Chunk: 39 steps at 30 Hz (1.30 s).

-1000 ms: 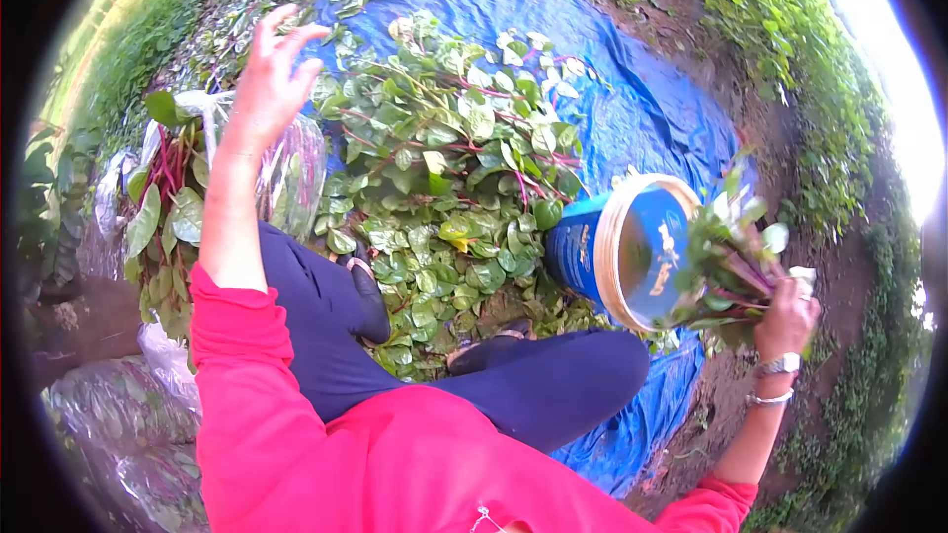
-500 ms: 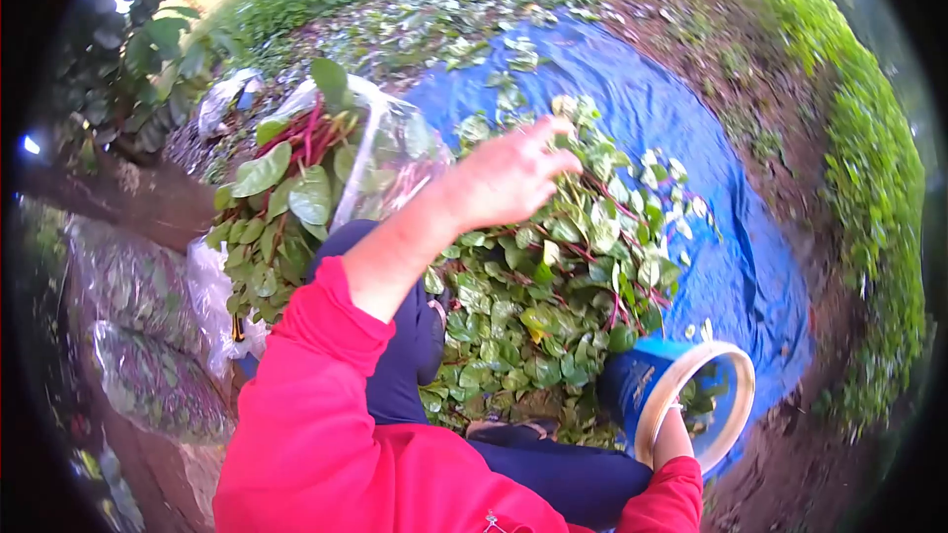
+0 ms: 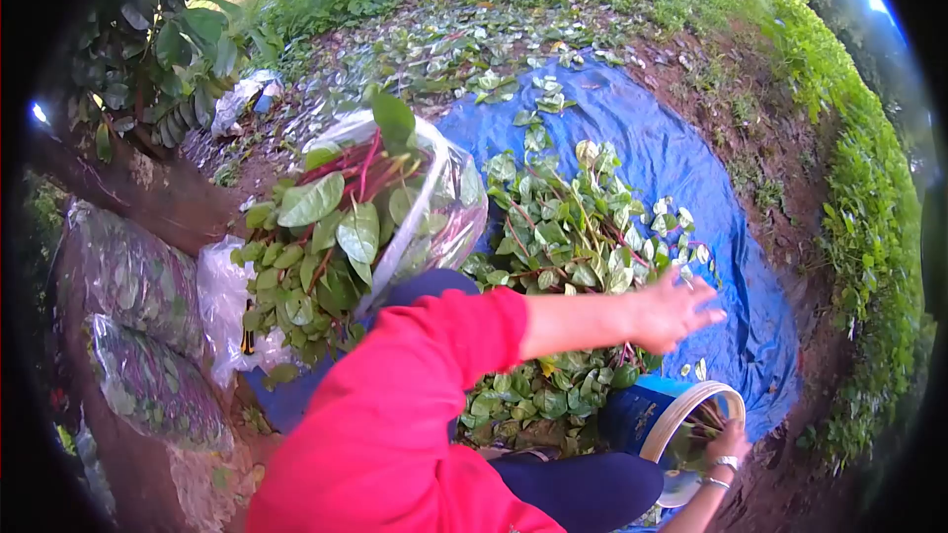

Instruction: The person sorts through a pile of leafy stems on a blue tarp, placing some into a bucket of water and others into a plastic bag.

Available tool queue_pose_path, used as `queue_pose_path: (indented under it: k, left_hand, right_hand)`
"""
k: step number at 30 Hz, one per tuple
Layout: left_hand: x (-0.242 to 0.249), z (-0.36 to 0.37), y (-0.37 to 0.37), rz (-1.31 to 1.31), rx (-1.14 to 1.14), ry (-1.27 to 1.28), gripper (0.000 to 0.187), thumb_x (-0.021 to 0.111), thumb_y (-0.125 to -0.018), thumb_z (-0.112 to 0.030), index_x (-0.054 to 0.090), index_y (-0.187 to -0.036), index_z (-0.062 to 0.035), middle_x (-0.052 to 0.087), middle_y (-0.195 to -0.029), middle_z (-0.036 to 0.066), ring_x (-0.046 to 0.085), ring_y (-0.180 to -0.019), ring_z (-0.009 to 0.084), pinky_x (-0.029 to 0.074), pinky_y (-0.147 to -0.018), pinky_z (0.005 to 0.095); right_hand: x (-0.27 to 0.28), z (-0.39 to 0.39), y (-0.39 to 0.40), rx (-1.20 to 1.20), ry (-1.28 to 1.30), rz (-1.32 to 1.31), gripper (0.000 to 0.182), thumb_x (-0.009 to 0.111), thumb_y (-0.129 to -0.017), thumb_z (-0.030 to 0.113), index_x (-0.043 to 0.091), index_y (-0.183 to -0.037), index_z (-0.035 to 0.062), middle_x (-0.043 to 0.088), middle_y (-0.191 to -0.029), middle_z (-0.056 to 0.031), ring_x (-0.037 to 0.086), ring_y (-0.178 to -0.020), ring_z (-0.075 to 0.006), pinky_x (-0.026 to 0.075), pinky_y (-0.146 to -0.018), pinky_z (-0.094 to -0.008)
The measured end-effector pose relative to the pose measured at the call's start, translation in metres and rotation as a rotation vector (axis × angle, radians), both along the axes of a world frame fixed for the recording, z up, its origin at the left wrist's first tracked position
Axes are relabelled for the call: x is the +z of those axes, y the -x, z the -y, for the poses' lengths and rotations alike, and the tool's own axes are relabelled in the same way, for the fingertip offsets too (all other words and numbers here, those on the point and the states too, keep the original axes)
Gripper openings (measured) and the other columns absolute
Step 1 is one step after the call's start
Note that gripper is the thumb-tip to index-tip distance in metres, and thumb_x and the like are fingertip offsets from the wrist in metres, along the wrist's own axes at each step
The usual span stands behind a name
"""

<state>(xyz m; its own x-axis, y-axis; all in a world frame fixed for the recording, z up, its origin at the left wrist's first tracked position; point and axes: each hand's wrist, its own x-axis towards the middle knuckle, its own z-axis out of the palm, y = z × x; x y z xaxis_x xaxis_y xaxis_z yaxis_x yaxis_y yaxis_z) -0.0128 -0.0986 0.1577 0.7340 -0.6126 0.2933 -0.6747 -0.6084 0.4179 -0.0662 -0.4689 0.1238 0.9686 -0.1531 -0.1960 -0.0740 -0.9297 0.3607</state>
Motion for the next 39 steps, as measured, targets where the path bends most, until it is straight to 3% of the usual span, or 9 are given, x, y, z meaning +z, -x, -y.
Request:
queue_pose_path:
  k: [3, 9, 16, 22, 25, 29, 35, 37, 39]
  left_hand:
    - [0.012, 0.057, -0.005, 0.018, -0.136, 0.073, 0.1, 0.071, -0.064, -0.036, 0.01, -0.139, -0.0075, 0.02, -0.139, 0.022, 0.02, -0.13, 0.0351, 0.016, -0.101, 0.0577]
    - [0.061, 0.104, 0.004, 0.066, -0.353, 0.463, 0.12, 0.079, -0.049, -0.043, 0.008, -0.138, -0.006, 0.02, -0.139, 0.022, 0.019, -0.13, 0.0351, 0.011, -0.105, 0.0544]
    - [0.109, -0.005, -0.017, 0.376, -0.078, 0.623, 0.095, 0.071, -0.057, -0.037, 0.022, -0.133, -0.007, 0.042, -0.122, 0.016, 0.039, -0.118, 0.0287, 0.019, -0.101, 0.0548]
    - [0.146, -0.111, 0.003, 0.795, 0.193, 0.745, 0.087, 0.07, -0.057, -0.039, 0.031, -0.128, -0.0079, 0.044, -0.118, 0.016, 0.045, -0.109, 0.0324, 0.026, -0.098, 0.0483]
    - [0.164, -0.161, 0.025, 0.84, 0.234, 0.743, 0.086, 0.07, -0.056, -0.04, 0.034, -0.127, -0.0085, 0.044, -0.116, 0.016, 0.045, -0.107, 0.0331, 0.027, -0.096, 0.0481]
    - [0.184, -0.219, 0.043, 0.789, 0.266, 0.679, 0.082, 0.072, -0.055, -0.034, 0.036, -0.126, -0.0127, 0.055, -0.097, 0.014, 0.056, -0.087, 0.0323, 0.044, -0.08, 0.0435]
    - [0.208, -0.296, 0.09, 0.906, 0.425, 0.574, 0.07, 0.072, -0.055, -0.027, 0.045, -0.119, -0.0185, 0.06, -0.089, 0.009, 0.06, -0.081, 0.029, 0.049, -0.072, 0.0393]
    - [0.212, -0.322, 0.111, 1.03, 0.503, 0.407, 0.068, 0.071, -0.059, -0.033, 0.043, -0.12, -0.0209, 0.061, -0.088, 0.013, 0.062, -0.075, 0.0291, 0.052, -0.063, 0.0391]
    - [0.228, -0.342, 0.147, 0.897, 0.47, 0.315, 0.092, 0.07, -0.06, -0.013, 0.02, -0.137, -0.0194, 0.061, -0.103, 0.012, 0.063, -0.083, 0.0321, 0.052, -0.078, 0.0357]
  right_hand:
    - [0.074, -0.026, 0.003, 0.233, 0.147, 0.281, 0.021, 0.057, -0.065, 0.009, 0.052, -0.085, 0.0111, 0.054, -0.089, -0.0082, 0.055, -0.086, -0.0258, 0.036, -0.076, -0.0417]
    - [0.199, -0.134, -0.003, 0.724, 0.286, 0.496, 0.021, 0.055, -0.068, 0.011, 0.052, -0.088, 0.0076, 0.052, -0.085, -0.0076, 0.053, -0.082, -0.0241, 0.035, -0.075, -0.0395]
    - [0.253, -0.255, -0.017, 1.1, 0.322, 0.737, 0.024, 0.052, -0.07, 0.009, 0.051, -0.095, 0.0072, 0.054, -0.105, -0.0072, 0.055, -0.094, -0.0221, 0.032, -0.09, -0.0425]
    - [0.296, -0.363, -0.008, 1.288, 0.293, 0.906, 0.025, 0.053, -0.069, 0.011, 0.052, -0.094, 0.0087, 0.055, -0.097, -0.0039, 0.054, -0.093, -0.0199, 0.034, -0.087, -0.0401]
    - [0.309, -0.401, -0.001, 1.247, 0.241, 0.849, 0.038, 0.058, -0.063, -0.001, 0.05, -0.1, 0.0077, 0.055, -0.107, -0.007, 0.053, -0.101, -0.0228, 0.033, -0.09, -0.0416]
    - [0.322, -0.447, 0.01, 1.364, 0.24, 0.928, 0.043, 0.06, -0.06, -0.003, 0.05, -0.1, 0.008, 0.055, -0.106, -0.0074, 0.054, -0.1, -0.0234, 0.033, -0.089, -0.0412]
    - [0.347, -0.514, 0.04, 1.567, 0.147, 0.989, 0.037, 0.062, -0.068, 0.011, 0.051, -0.103, 0.0075, 0.054, -0.098, -0.0079, 0.053, -0.094, -0.0251, 0.037, -0.084, -0.0383]
    - [0.347, -0.539, 0.061, 1.6, 0.053, 0.957, 0.044, 0.066, -0.066, 0.012, 0.049, -0.107, 0.0066, 0.054, -0.101, -0.0092, 0.052, -0.096, -0.0282, 0.039, -0.083, -0.0406]
    - [0.341, -0.555, 0.065, 1.633, -0.039, 0.93, 0.052, 0.069, -0.064, 0.014, 0.048, -0.111, 0.0056, 0.054, -0.105, -0.0106, 0.052, -0.098, -0.0314, 0.041, -0.082, -0.0429]
